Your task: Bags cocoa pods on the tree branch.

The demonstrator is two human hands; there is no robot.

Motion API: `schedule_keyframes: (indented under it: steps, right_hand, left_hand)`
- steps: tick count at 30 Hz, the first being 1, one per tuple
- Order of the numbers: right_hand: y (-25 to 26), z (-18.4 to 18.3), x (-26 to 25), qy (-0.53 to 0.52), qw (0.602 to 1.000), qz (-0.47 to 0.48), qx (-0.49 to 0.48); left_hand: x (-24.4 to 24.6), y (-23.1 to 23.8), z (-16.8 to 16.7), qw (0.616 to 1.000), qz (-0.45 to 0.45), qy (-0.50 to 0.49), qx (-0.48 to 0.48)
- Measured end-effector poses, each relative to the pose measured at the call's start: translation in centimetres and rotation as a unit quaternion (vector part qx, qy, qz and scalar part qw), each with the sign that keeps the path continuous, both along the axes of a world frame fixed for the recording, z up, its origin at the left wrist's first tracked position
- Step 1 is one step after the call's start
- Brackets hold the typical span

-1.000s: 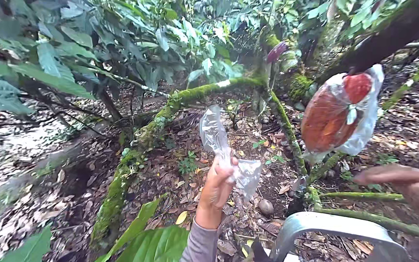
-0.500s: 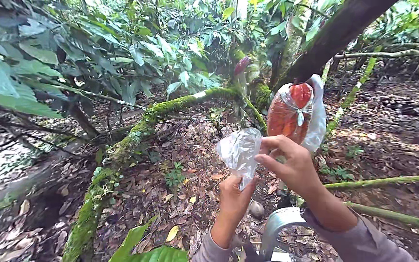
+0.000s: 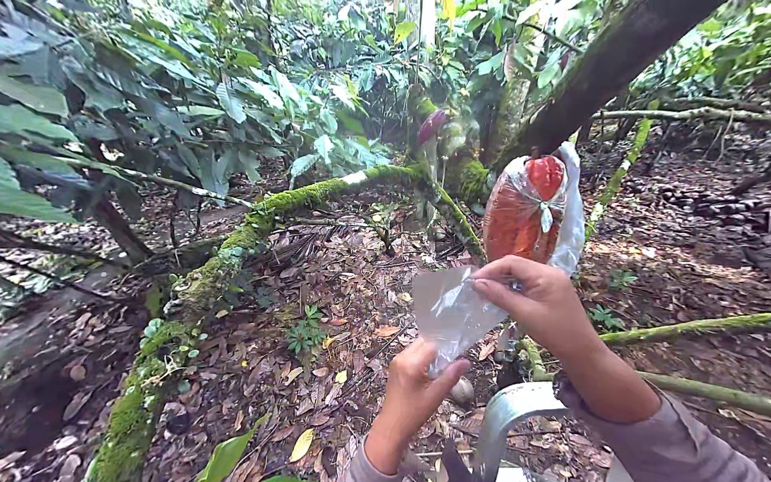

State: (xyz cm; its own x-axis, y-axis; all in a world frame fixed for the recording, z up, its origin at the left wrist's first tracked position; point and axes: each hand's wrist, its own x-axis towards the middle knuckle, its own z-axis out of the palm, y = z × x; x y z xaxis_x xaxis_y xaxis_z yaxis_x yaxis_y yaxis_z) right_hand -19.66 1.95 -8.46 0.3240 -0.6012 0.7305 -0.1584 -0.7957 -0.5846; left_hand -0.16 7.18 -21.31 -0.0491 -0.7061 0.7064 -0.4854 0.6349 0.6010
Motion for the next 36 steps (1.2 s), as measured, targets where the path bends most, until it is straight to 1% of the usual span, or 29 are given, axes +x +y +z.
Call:
schedule_keyframes:
  steps: [2, 3, 5, 6, 9, 10, 12, 13, 15, 18, 21, 22, 23, 25, 26, 27, 29, 31, 33, 36]
  right_hand:
    - [-0.3, -0.5, -0.2, 0.018, 1.000, -0.005, -0.012]
    - [-0.5, -0.7, -0.3, 0.031, 0.999, -0.004, -0.012]
    - [-0.7, -1.2, 0.1, 0.061, 0.998, 0.007, -0.014]
    - [-0.7, -1.4, 0.5, 0.069, 0.997, 0.015, -0.016]
    - [-0.9, -1.7, 1.9, 0.084, 0.995, 0.047, -0.021]
    - [-1.0, -1.7, 2.1, 0.091, 0.994, 0.054, -0.024]
    - [-1.3, -1.6, 2.0, 0.110, 0.992, 0.051, -0.029]
    - [-1.4, -1.4, 1.7, 0.121, 0.991, 0.044, -0.026]
    - [-1.6, -1.1, 0.9, 0.131, 0.991, 0.034, -0.020]
    - [-1.5, -1.1, 0.4, 0.113, 0.993, 0.016, -0.001]
    - [-1.0, -1.7, 0.8, 0.089, 0.996, 0.006, 0.009]
    - [-0.9, -2.0, 0.9, 0.082, 0.997, 0.003, 0.001]
    - [-0.9, -2.3, 1.1, 0.079, 0.997, -0.003, -0.012]
    - [-0.9, -2.7, 1.3, 0.092, 0.995, -0.002, -0.035]
    - [-0.8, -2.8, 1.2, 0.106, 0.993, 0.007, -0.048]
    - [-0.7, -2.9, 1.2, 0.120, 0.991, 0.019, -0.061]
    - [-0.6, -3.1, 1.0, 0.142, 0.986, 0.035, -0.078]
    - [-0.4, -3.3, 0.6, 0.137, 0.987, 0.030, -0.078]
    - [-0.3, -3.0, 0.1, 0.117, 0.991, 0.008, -0.061]
    - [-0.1, -3.0, -0.8, 0.097, 0.995, -0.019, -0.028]
  left_hand:
    - [1.9, 0.0, 0.4, 0.996, -0.007, -0.034, 0.085]
    - [3.0, -0.2, 0.6, 0.993, -0.004, -0.036, 0.109]
    - [4.6, -0.8, 1.7, 0.993, 0.002, -0.006, 0.118]
    - [4.8, -1.0, 2.6, 0.993, -0.020, 0.017, 0.119]
    - [3.3, -1.3, 5.0, 0.975, -0.144, 0.120, 0.118]
    - [2.7, -1.4, 5.6, 0.968, -0.170, 0.139, 0.120]
    - [2.4, -1.8, 6.3, 0.967, -0.192, 0.135, 0.100]
    - [2.5, -2.0, 6.5, 0.969, -0.188, 0.138, 0.082]
    - [2.8, -2.3, 6.7, 0.966, -0.164, 0.191, 0.056]
    - [3.2, -2.3, 7.2, 0.948, -0.117, 0.273, 0.113]
    - [2.7, -2.2, 6.9, 0.931, -0.122, 0.314, 0.142]
    - [2.6, -2.2, 6.5, 0.924, -0.154, 0.318, 0.146]
    - [2.7, -2.1, 6.1, 0.911, -0.205, 0.320, 0.157]
    - [3.1, -2.1, 5.8, 0.861, -0.332, 0.326, 0.205]
    - [3.2, -2.1, 5.9, 0.847, -0.361, 0.317, 0.227]
    - [3.1, -2.2, 6.0, 0.856, -0.351, 0.294, 0.238]
    - [2.8, -2.4, 6.4, 0.901, -0.272, 0.235, 0.242]
    - [2.2, -2.2, 6.8, 0.932, -0.188, 0.213, 0.224]
    - [1.9, -2.2, 7.1, 0.935, -0.155, 0.233, 0.219]
    - [1.2, -2.0, 7.4, 0.919, -0.149, 0.298, 0.210]
